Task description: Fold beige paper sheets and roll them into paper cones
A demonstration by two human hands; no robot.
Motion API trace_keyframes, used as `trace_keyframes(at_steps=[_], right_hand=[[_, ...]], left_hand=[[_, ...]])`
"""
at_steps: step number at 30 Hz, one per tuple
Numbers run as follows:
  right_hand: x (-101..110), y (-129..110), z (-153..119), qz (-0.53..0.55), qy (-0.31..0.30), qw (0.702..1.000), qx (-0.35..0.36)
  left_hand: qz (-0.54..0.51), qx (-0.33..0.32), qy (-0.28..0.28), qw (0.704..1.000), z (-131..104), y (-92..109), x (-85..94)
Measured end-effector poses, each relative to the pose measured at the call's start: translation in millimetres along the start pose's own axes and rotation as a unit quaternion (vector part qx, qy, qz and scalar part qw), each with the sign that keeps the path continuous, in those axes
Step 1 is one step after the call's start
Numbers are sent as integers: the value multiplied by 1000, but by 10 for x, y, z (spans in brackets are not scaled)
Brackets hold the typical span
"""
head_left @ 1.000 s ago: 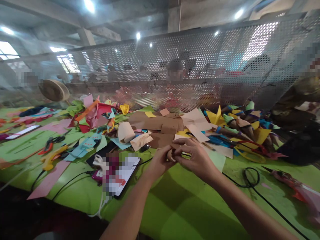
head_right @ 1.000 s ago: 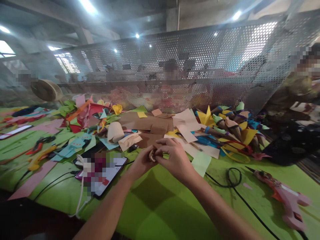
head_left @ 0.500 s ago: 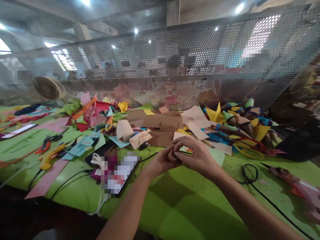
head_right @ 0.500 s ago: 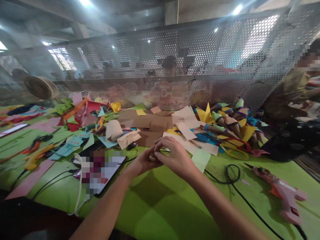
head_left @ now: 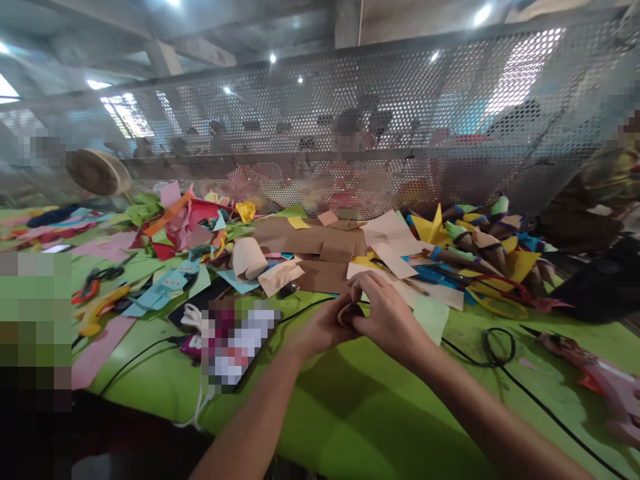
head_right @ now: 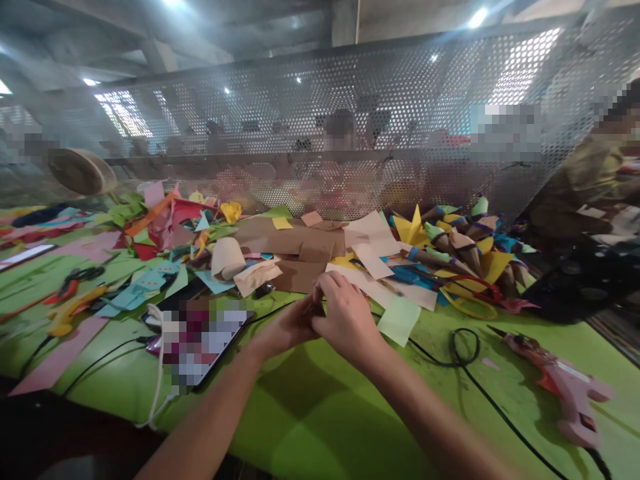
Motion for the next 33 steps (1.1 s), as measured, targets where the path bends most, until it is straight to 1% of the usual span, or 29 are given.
trace_keyframes(at_steps=[1,3,5,7,9,11,13,15,17,21,22,24,27,30,33], right_hand=[[6,22,5,16,0,1000,-9],[18,80,18,85,-19,996,-19],[30,127,30,166,-44,985,-11],[34,156,35,201,-61,978,-2],[22,183,34,185,-60,981,-9],[0,231,30,160,-42,985,-38],[2,291,21,146,-6,987,-70],[24,325,15,140,20,987,-78],[77,306,10,134,41,989,-55],[246,141,-38,81,108,990,32],[268,89,-52,59,113,990,51],[262,5,-69,15,97,992,75],[177,-59,-77,-36,54,995,77],[97,-85,-73,-42,27,996,76],[85,-90,-63,-30,18,996,82]], left_hand=[[-14,6,-15,1000,11,12,-17],[-64,15,-34,997,20,57,-38],[-107,37,-38,993,9,104,-43],[-141,64,-42,987,-16,137,-49],[-154,81,-42,984,-39,161,-46],[-157,75,-31,984,-48,181,-21],[-136,43,-1,990,-43,212,40],[-98,12,22,995,-35,234,101],[-67,14,32,997,-30,217,142],[-35,69,46,996,-59,151,183],[-30,79,46,995,-72,147,184],[-30,90,45,994,-98,153,183],[-45,85,51,994,-118,174,186],[-49,55,51,996,-104,195,183],[-59,34,39,997,-77,185,171]])
Point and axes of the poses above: each hand's wrist, its own z-axis towards the middle knuckle, its own x-axis out of the back of the hand, y = z × x, the point moved 5 cm from there along z, towards the middle knuckle, and after that the axes turned 13 degrees about -y, right-handed, at the moved point
